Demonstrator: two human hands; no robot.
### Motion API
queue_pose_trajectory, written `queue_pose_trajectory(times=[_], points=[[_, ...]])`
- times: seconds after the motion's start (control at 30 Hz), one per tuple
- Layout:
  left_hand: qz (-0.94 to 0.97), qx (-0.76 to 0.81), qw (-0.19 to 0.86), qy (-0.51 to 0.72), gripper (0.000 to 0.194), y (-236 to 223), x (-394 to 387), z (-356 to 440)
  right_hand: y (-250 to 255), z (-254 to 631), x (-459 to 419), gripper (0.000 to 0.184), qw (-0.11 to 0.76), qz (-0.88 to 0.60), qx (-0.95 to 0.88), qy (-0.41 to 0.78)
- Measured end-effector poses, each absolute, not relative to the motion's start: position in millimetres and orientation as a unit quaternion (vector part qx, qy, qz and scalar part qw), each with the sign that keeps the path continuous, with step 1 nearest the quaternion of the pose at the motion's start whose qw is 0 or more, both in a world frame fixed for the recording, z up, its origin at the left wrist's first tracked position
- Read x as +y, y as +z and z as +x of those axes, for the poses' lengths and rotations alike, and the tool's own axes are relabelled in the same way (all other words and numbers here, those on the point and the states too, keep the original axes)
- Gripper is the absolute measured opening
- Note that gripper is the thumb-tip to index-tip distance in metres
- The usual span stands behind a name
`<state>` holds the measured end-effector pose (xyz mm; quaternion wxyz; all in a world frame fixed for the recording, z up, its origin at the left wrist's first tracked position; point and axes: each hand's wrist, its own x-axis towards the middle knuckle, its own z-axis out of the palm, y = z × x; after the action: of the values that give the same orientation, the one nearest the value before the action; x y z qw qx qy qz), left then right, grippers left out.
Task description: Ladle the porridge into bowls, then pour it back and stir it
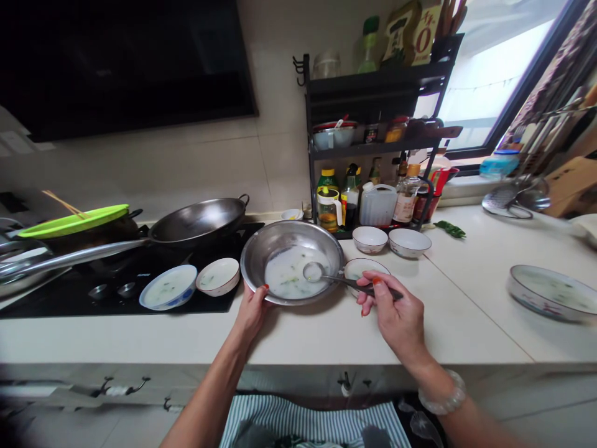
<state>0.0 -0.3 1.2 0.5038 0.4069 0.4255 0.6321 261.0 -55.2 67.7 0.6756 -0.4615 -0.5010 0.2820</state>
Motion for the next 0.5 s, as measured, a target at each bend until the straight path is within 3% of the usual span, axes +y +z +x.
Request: queue_pose_trajectory(times=[0.5], points=[[0.383, 0.413, 0.528, 0.635, 0.078, 4.1, -1.3, 1.6, 71.7, 263.1, -57.1, 0.03, 0.681, -0.459, -0.482, 0.306]])
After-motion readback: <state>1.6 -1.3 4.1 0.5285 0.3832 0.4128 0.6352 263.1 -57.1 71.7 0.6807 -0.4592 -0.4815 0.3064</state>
